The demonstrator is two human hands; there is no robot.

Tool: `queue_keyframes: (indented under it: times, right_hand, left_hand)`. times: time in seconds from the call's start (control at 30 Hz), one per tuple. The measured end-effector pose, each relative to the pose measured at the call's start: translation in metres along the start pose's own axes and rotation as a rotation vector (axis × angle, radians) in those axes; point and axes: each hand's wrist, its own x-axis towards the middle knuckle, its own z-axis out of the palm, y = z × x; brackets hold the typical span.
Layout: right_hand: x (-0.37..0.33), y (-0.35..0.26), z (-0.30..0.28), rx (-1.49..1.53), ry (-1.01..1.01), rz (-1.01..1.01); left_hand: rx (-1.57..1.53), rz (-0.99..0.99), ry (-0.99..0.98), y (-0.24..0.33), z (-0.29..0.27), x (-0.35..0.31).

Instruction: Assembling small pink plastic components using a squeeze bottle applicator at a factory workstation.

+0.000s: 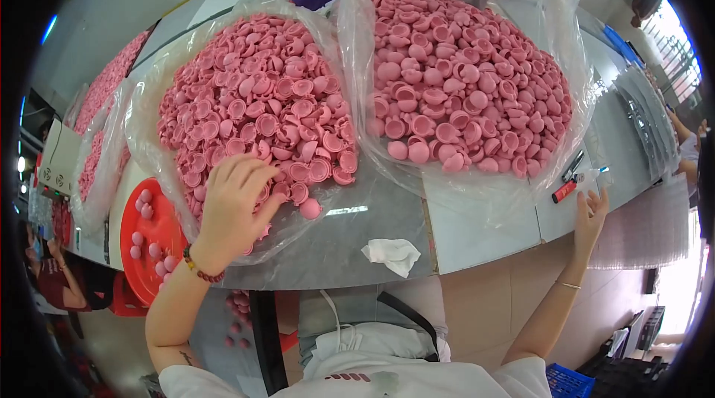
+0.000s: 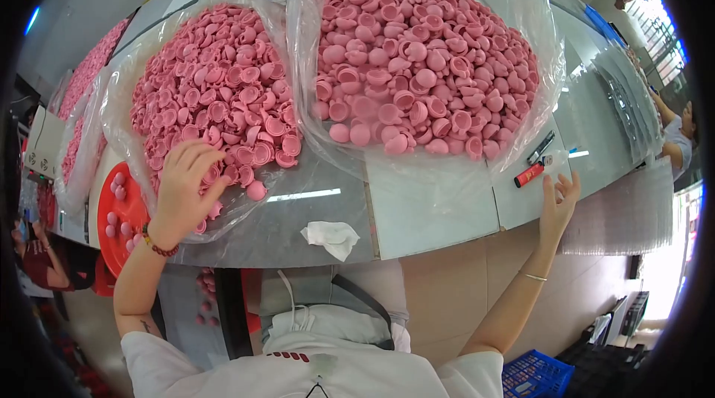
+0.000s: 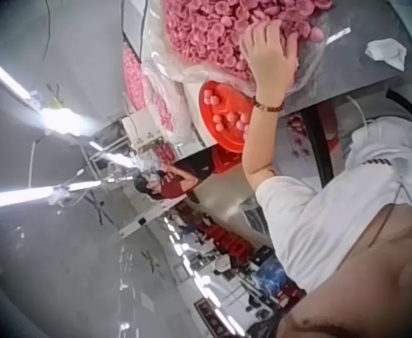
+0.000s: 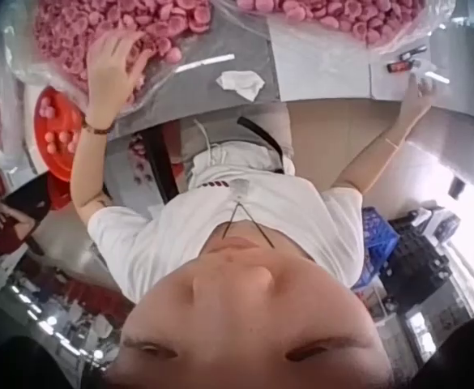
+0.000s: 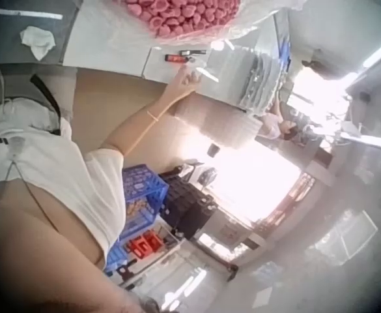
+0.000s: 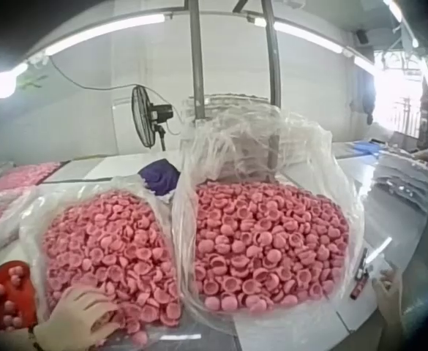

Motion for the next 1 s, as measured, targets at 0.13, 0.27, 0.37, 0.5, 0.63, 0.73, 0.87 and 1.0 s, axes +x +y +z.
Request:
queue_keyframes:
  times: [0.13,0.27,0.37,0.5,0.63,0.73,0.87,1.0]
  right_hand:
    - [0.008,-0.007,0.007,-0.030,-0.097,-0.038]
    - [0.017,-0.020,0.018,0.005,-0.206,-0.065]
    - [0.029,-0.013,0.024,-0.184,-0.057,-0.017]
    - [0.040,-0.010,0.022,-0.132,-0.224,-0.003]
    - [-0.015,-0.084,0.021,0.356,-0.025,-0.093]
    - [-0.071,-0.116,0.015,0.763,-0.166,-0.065]
    - [-0.145,-0.166,0.025,1.111,-0.502,0.115]
    - [-0.190,-0.201,0.039,1.149,-0.874,0.079]
  left_hand:
    - [0.004,0.018,-0.006,0.026,0.005,-0.021]
    - [-0.026,0.028,-0.035,0.041,0.025,-0.032]
    - [-0.050,0.016,0.021,0.042,0.039,-0.027]
    - [-0.116,-0.038,-0.031,0.041,0.046,-0.025]
    - [-0.091,-0.063,0.032,0.038,0.043,-0.024]
    - [-0.333,-0.213,0.121,0.042,0.020,-0.027]
    - [-1.222,-0.491,0.180,0.063,0.007,-0.048]
    - [-1.849,-0.459,0.152,0.096,0.028,-0.072]
